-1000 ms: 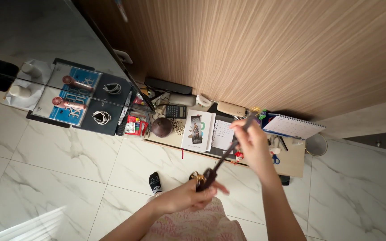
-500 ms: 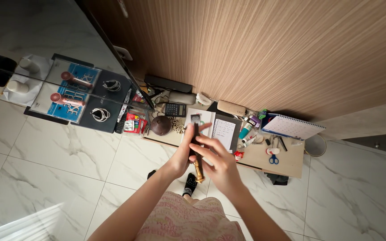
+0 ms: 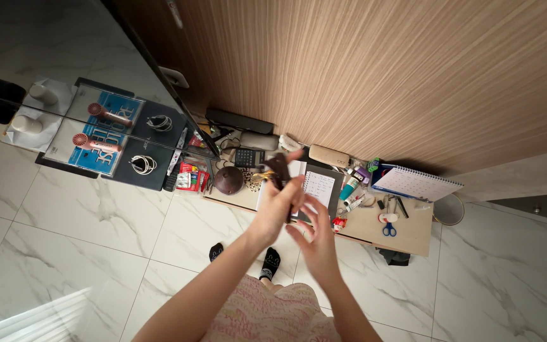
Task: The person organizes various items on a desk, including picking up a book, coiling a black cable, and rearranging small stationery items by hand.
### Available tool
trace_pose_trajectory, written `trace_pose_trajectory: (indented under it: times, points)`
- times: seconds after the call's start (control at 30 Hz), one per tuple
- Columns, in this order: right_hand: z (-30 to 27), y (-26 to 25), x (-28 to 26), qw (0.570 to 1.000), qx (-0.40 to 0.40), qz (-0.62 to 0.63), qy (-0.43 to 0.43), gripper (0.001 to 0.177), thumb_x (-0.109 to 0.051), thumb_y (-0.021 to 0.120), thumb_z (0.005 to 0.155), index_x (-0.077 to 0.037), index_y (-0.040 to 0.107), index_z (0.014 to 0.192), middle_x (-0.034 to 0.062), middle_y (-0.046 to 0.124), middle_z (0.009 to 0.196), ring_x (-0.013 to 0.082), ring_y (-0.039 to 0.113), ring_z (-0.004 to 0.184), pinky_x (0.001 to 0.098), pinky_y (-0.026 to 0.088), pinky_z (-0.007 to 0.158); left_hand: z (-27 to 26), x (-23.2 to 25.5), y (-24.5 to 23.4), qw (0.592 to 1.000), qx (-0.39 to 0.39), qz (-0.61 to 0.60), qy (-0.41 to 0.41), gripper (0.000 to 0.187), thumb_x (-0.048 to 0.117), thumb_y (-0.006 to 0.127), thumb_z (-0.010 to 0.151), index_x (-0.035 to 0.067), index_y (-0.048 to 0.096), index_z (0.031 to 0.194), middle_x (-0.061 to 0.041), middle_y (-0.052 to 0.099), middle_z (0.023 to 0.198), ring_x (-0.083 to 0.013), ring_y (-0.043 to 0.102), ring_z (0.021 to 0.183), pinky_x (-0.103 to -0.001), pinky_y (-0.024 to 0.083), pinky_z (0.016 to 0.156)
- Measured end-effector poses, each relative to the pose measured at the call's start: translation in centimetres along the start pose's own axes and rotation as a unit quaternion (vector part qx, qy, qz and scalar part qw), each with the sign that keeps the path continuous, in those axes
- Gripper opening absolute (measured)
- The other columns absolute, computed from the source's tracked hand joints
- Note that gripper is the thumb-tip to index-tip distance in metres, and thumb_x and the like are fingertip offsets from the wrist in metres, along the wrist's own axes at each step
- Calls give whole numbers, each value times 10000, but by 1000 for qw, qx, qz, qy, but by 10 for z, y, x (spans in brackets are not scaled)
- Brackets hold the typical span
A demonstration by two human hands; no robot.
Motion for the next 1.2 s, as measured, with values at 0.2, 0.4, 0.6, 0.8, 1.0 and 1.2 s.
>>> trace_pose_trajectory:
  times: [0.2, 0.4, 0.6, 0.8, 1.0, 1.2]
  points:
    - [18, -36, 13, 978, -59, 148, 137, 1185, 124, 720, 700, -251, 101, 1638, 88, 578, 1270, 181, 645, 955, 296, 584, 696, -10, -4, 36, 984, -130, -109, -61, 347, 116, 559, 1029, 73, 560, 1373, 89, 316, 565, -28, 286, 464, -227, 279, 450]
    - [17, -55, 20, 952, -69, 223, 198, 1169, 162, 649, 657, -222, 159, 1646, 41, 600, 1026, 77, 533, 592, 231, 379, 398, -10, -31, 30, 955, -188, -192, -128, 303, 117, 520, 1025, 40, 594, 1309, 77, 263, 548, -60, 296, 492, -256, 346, 563]
    - [15, -74, 38, 945, -40, 269, 180, 912, 85, 644, 774, -166, 328, 1593, -6, 610, 1071, 73, 544, 719, 242, 447, 553, -6, -47, 12, 963, -183, -147, -129, 252, 116, 575, 1038, -16, 605, 1251, 77, 289, 588, -86, 400, 641, -240, 360, 677]
    - [-2, -54, 85, 924, 17, 279, 260, 394, -269, 519, 953, -132, 506, 1322, 87, 695, 993, 137, 577, 703, 355, 586, 659, 8, -98, -33, 981, 95, -105, -133, 220, 149, 690, 932, 84, 531, 1068, 43, 391, 567, -94, 358, 481, -268, 334, 513]
    - [-10, -22, 120, 949, 61, 81, 300, 522, -222, 699, 935, -30, 532, 1391, 123, 601, 904, 219, 558, 699, 451, 577, 689, 4, -148, -89, 944, 304, -31, -122, 397, 161, 790, 872, 104, 478, 1111, 11, 503, 597, -111, 446, 479, -302, 407, 462]
    - [7, -8, 31, 939, 51, -306, -152, 995, -226, 819, 763, 24, 249, 1539, 298, 394, 1496, 427, 412, 1339, 483, 348, 1089, 10, -139, -150, 943, 227, 208, -130, 261, 246, 714, 935, 79, 665, 1129, -77, 563, 678, -178, 523, 538, -368, 476, 493]
Point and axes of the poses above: each hand's wrist, its own z-axis towards the middle knuckle, its own y-axis out of the palm, x = y × z, the point moved 5 cm from there along z, towards the middle knuckle
